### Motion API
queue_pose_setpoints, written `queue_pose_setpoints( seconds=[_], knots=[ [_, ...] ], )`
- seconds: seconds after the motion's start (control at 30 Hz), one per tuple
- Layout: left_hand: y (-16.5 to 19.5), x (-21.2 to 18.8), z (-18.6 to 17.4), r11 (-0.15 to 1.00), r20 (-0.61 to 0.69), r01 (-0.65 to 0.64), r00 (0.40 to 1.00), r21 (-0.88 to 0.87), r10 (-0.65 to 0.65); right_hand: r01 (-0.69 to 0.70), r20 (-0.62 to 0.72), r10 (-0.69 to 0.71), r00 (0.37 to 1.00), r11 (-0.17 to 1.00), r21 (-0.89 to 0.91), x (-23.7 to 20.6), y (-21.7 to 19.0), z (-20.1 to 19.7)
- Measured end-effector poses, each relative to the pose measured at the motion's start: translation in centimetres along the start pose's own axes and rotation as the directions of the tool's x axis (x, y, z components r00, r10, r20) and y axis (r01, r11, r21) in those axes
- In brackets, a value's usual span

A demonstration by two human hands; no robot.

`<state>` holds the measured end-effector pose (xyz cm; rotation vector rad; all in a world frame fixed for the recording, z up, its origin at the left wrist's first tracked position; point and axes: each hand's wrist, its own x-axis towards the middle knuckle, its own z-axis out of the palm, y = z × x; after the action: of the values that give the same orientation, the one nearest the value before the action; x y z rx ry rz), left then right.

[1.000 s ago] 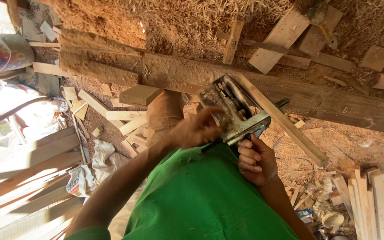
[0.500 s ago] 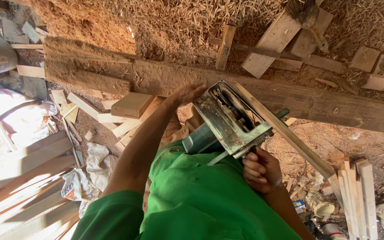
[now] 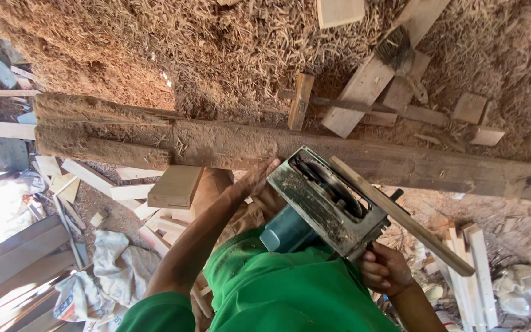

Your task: The person uses a handheld circular saw to cut thin wood strips into shorter pieces. They position each strip against a guide, cut it with the saw, and set the cut pieces aside among the scrap wood on the ground.

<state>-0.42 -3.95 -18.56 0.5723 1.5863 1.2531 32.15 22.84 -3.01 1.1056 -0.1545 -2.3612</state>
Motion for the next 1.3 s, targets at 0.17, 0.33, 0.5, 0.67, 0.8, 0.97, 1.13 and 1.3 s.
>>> queue_pose_setpoints(
  seconds=[0.17, 0.33, 0.5, 0.67, 0.8, 0.97, 1.13, 1.3],
  knots=[
    [-0.8, -0.3, -1.7, 0.999, -0.045, 0.021, 0.999, 0.036, -0.020, 0.039, 0.009, -0.038, 0.999, 0.996, -0.084, 0.6, 0.2, -0.5],
    [-0.3, -0.5, -3.5, 0.703, -0.125, -0.364, 0.832, 0.612, 0.540, 0.106, 0.013, -0.106, 0.994, 0.985, -0.137, 1.5, 0.6, 0.3],
    [1.9, 0.1, -5.2, 0.977, 0.125, 0.196, 0.975, -0.082, -0.185, 0.082, -0.003, -0.084, 0.996, 0.981, -0.175, 2.1, 0.8, 1.2],
    [2.5, 0.6, -4.4, 0.968, 0.185, 0.110, 0.971, 0.226, -0.154, -0.002, -0.081, -0.016, 0.997, 0.978, -0.207, 2.3, 1.0, 0.5],
    [1.9, 1.3, -2.5, 0.883, 0.146, -0.150, 0.985, 0.444, 0.094, 0.001, -0.154, -0.037, 0.987, 0.975, -0.223, 1.9, 1.2, -0.5],
    [3.7, 0.1, -0.4, 0.887, -0.259, 0.288, 0.945, 0.361, -0.201, 0.035, 0.189, -0.015, 0.982, 0.994, -0.100, 2.4, 1.7, -1.0],
    [10.5, -8.3, 2.5, 0.873, -0.575, 0.330, 0.815, 0.360, -0.070, -0.072, 0.236, 0.076, 0.969, 0.997, -0.027, 3.2, 2.1, -0.5],
    [15.3, -14.1, 6.4, 0.895, -0.243, 0.329, 0.934, 0.302, -0.261, -0.102, 0.153, 0.118, 0.981, 0.989, -0.105, 2.9, 1.7, 0.5]
  ],
)
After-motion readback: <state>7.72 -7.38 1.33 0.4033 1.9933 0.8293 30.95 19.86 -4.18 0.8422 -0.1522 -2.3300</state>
